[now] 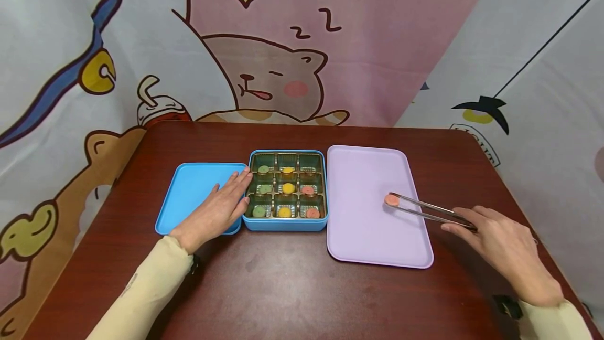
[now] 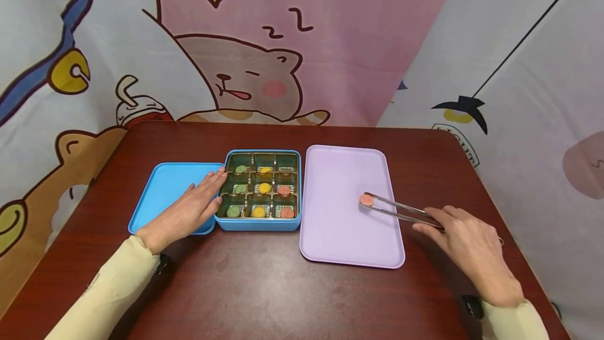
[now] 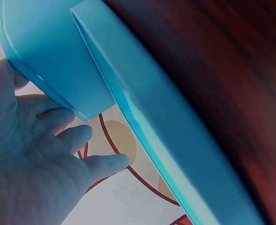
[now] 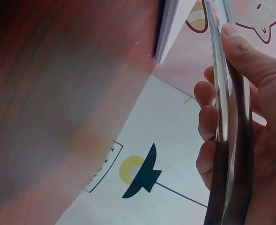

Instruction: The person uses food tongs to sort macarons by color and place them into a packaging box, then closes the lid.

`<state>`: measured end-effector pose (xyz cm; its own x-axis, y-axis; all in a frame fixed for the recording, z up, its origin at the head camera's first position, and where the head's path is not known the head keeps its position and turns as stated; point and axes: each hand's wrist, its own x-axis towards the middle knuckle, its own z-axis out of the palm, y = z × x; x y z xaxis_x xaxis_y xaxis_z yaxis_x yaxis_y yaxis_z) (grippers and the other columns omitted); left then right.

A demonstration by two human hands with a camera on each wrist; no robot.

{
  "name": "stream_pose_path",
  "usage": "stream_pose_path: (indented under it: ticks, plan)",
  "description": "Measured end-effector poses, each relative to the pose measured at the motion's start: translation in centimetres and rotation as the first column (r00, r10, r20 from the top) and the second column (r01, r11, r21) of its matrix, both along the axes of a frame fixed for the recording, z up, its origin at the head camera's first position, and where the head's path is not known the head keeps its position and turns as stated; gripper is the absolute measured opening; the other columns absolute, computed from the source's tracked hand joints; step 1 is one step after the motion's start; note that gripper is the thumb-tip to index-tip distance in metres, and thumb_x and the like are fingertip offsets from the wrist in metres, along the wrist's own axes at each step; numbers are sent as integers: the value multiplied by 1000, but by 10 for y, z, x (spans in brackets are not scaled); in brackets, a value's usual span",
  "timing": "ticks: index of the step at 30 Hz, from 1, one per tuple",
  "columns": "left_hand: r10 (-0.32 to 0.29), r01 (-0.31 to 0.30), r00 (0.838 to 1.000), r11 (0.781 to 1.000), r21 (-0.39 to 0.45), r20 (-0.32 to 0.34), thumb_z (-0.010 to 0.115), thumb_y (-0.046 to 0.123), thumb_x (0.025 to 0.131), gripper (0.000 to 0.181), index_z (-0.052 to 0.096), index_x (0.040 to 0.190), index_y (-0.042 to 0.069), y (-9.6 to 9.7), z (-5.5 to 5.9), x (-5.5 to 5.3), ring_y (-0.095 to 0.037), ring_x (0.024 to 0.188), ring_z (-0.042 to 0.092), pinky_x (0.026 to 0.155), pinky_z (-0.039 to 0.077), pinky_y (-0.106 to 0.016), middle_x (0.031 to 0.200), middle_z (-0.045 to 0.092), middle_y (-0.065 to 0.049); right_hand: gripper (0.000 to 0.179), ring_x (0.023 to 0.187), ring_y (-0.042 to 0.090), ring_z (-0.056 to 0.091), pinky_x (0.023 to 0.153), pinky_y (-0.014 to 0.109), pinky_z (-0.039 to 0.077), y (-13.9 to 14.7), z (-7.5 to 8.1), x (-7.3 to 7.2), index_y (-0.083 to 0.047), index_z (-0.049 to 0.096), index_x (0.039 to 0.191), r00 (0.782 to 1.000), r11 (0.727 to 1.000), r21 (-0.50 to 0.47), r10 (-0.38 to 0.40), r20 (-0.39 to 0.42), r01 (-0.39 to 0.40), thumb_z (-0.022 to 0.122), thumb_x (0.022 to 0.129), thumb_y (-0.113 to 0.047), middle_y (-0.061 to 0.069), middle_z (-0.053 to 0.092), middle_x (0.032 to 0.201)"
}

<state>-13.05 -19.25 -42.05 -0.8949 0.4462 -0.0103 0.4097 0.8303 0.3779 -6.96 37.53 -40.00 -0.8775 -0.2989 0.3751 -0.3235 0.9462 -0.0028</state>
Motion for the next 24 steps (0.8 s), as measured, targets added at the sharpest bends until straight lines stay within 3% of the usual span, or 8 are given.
stream_pose_path:
  ticks: [9,12,15,19,24]
  plan:
    - [3,-3,1000,1000,2,7,47,29,111,64,23,165,5,0,0,0,-37,157,17,117,19,-71,173,14,-10,52,51,8,40,39,24,31,-11,5,-6,-6,78,109,1000,1000,-2,6,10,-6,89,76,-45,3,63,75]
    - [2,-2,1000,1000,4,7,47,30,111,63,23,165,5,0,0,0,-37,157,17,117,20,-71,173,14,-9,58,51,9,42,39,24,32,-15,6,-8,-6,78,108,1000,1000,-15,22,-9,-22,80,82,-58,2,62,75]
    - [2,-2,1000,1000,3,9,47,30,112,64,22,165,6,0,0,0,-37,157,17,117,20,-71,173,14,-9,71,52,10,46,39,25,32,-18,7,-11,-8,79,106,998,998,-28,46,-42,-47,60,87,-75,0,61,74]
    - [2,-2,1000,1000,0,10,46,30,112,64,21,166,6,0,0,0,-37,157,17,117,20,-71,173,14,-9,76,53,11,49,39,26,32,-23,8,-15,-10,79,105,996,997,-32,67,-60,-69,51,89,-79,-3,60,74]
    - [-1,1,1000,1000,-1,5,46,30,112,64,21,166,6,-1,0,1,-37,157,17,117,20,-70,173,14,-9,60,54,8,43,40,25,31,-30,12,-19,-11,80,107,997,997,-25,69,-47,-70,69,87,-67,-3,58,72]
